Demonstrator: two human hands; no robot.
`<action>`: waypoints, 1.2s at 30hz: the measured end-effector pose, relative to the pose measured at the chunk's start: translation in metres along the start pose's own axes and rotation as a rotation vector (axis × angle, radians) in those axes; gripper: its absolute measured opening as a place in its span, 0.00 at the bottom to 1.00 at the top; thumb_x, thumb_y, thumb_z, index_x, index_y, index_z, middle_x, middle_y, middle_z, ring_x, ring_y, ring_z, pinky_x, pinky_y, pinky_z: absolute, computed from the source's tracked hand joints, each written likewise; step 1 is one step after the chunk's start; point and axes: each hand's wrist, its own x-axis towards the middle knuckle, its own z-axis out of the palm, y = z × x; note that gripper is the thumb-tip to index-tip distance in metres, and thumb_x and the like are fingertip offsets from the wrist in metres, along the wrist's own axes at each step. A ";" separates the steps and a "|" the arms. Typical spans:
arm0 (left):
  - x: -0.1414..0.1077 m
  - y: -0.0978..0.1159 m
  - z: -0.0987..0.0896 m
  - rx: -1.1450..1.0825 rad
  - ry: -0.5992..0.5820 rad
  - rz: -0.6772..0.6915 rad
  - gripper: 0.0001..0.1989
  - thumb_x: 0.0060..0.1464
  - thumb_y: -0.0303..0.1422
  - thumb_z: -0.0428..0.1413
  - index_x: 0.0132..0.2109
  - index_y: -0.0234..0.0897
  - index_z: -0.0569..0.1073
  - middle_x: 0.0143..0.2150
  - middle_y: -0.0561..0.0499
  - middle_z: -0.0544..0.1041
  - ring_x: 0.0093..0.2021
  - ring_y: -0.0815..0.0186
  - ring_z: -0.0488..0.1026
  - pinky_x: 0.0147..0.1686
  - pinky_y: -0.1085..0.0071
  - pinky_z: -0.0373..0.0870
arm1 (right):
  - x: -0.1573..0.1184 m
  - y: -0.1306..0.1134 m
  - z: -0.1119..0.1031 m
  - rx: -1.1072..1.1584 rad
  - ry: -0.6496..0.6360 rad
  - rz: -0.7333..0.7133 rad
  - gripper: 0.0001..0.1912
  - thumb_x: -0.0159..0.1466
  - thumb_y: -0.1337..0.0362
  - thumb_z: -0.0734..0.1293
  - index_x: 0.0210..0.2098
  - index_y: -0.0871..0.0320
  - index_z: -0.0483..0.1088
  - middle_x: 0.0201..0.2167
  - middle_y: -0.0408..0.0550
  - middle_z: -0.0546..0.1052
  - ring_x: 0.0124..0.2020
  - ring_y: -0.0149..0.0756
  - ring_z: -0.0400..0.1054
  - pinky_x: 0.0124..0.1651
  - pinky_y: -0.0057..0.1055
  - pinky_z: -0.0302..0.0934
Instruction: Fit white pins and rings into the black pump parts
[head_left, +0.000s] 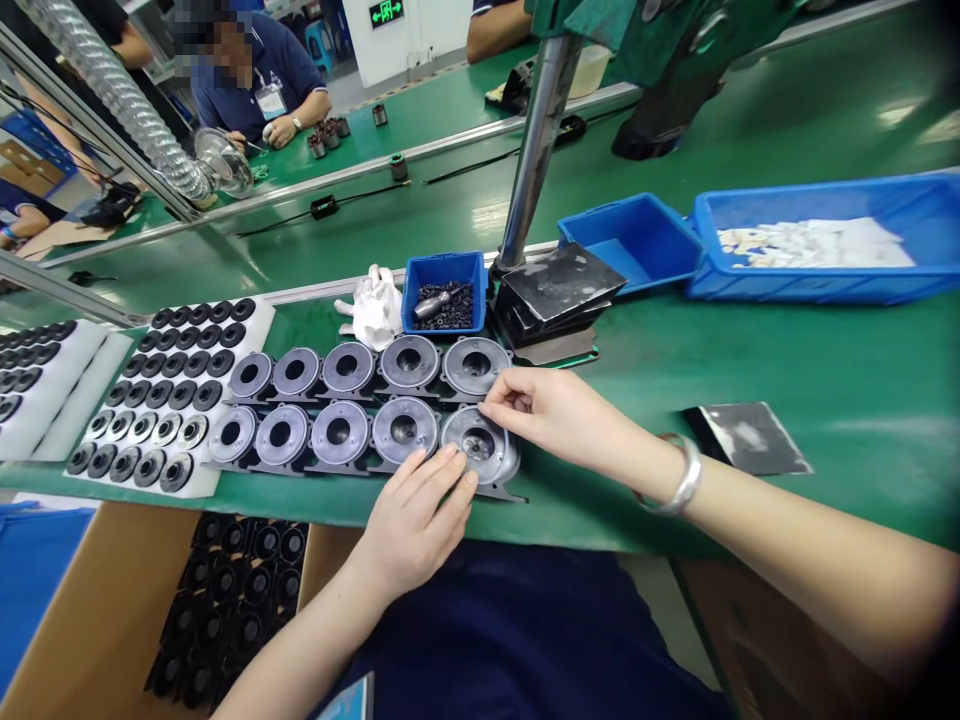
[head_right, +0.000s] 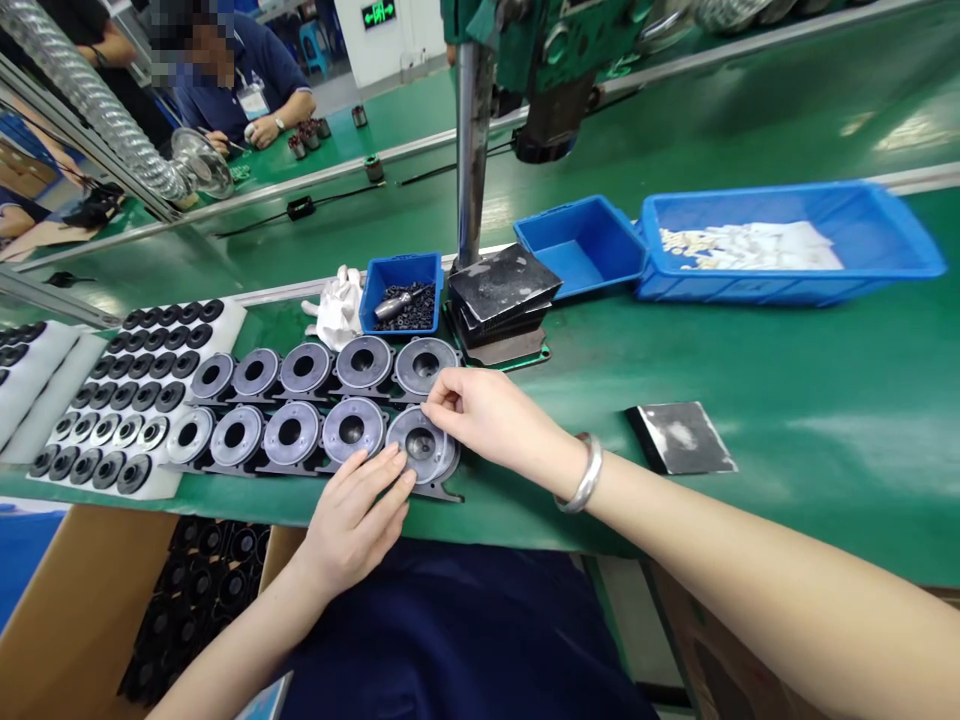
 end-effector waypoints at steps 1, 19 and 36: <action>0.000 0.000 0.002 0.010 0.033 -0.001 0.20 0.55 0.23 0.58 0.56 0.29 0.72 0.55 0.41 0.76 0.63 0.57 0.67 0.62 0.58 0.64 | 0.002 0.000 0.001 -0.019 0.003 0.002 0.07 0.62 0.64 0.66 0.28 0.58 0.70 0.25 0.39 0.74 0.26 0.30 0.67 0.30 0.26 0.56; -0.002 -0.004 0.021 0.046 0.205 0.034 0.16 0.53 0.24 0.63 0.50 0.33 0.76 0.47 0.44 0.81 0.55 0.60 0.75 0.57 0.63 0.69 | 0.004 -0.003 -0.009 -0.141 -0.102 0.061 0.07 0.62 0.71 0.67 0.27 0.59 0.73 0.26 0.40 0.76 0.28 0.30 0.70 0.32 0.25 0.58; 0.004 -0.001 0.016 0.078 0.201 0.052 0.15 0.54 0.23 0.62 0.49 0.32 0.76 0.45 0.42 0.81 0.53 0.58 0.77 0.52 0.64 0.71 | -0.019 0.001 -0.011 -0.149 -0.050 0.116 0.07 0.62 0.70 0.67 0.27 0.59 0.71 0.26 0.42 0.76 0.26 0.32 0.68 0.29 0.27 0.54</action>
